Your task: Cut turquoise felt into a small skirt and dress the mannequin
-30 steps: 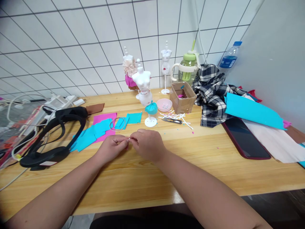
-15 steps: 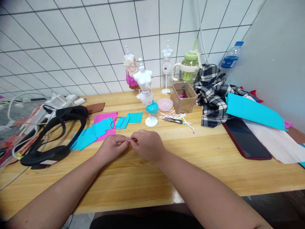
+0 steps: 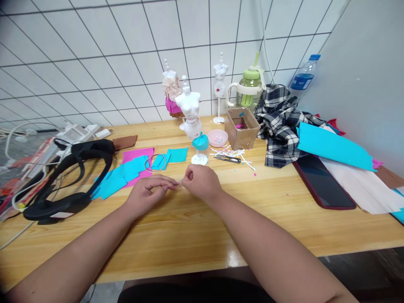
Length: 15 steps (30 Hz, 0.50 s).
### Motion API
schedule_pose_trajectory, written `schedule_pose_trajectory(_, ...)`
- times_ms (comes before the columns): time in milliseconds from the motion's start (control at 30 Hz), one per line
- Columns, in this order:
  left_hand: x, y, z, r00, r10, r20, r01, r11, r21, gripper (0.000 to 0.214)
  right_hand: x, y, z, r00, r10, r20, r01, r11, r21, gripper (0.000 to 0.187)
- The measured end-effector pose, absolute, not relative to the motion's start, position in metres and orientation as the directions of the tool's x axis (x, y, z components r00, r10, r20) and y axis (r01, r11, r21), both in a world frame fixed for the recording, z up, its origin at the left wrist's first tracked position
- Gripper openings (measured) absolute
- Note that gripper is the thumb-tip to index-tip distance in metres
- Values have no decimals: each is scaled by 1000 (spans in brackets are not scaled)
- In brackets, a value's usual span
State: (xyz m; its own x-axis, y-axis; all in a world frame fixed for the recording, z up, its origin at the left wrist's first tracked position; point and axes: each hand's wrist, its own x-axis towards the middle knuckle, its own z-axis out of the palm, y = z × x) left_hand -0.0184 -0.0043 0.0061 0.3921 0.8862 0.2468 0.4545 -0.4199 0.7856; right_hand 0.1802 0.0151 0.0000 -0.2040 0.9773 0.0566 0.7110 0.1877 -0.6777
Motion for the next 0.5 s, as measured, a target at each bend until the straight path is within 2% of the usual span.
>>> schedule_pose_trajectory(133,-24,-4,3,434,874,219,282,-362,889,19,194,25,4,-169,984,-63,806,101,-584,6)
schedule_pose_trajectory(300,-27,-2,2,334,924,188,104,-234,967,18,216,36,15,-66,996,-67,911,33,-412,12)
schedule_pose_trajectory(433,-29,2,1,254,960,123,114,-156,981,17,249,48,26,23,973,-231,965,-82,-250,23)
schedule_pose_trajectory(500,-29,4,0,236,968,86,162,-127,979,16,267,54,30,103,967,-231,963,-156,-221,34)
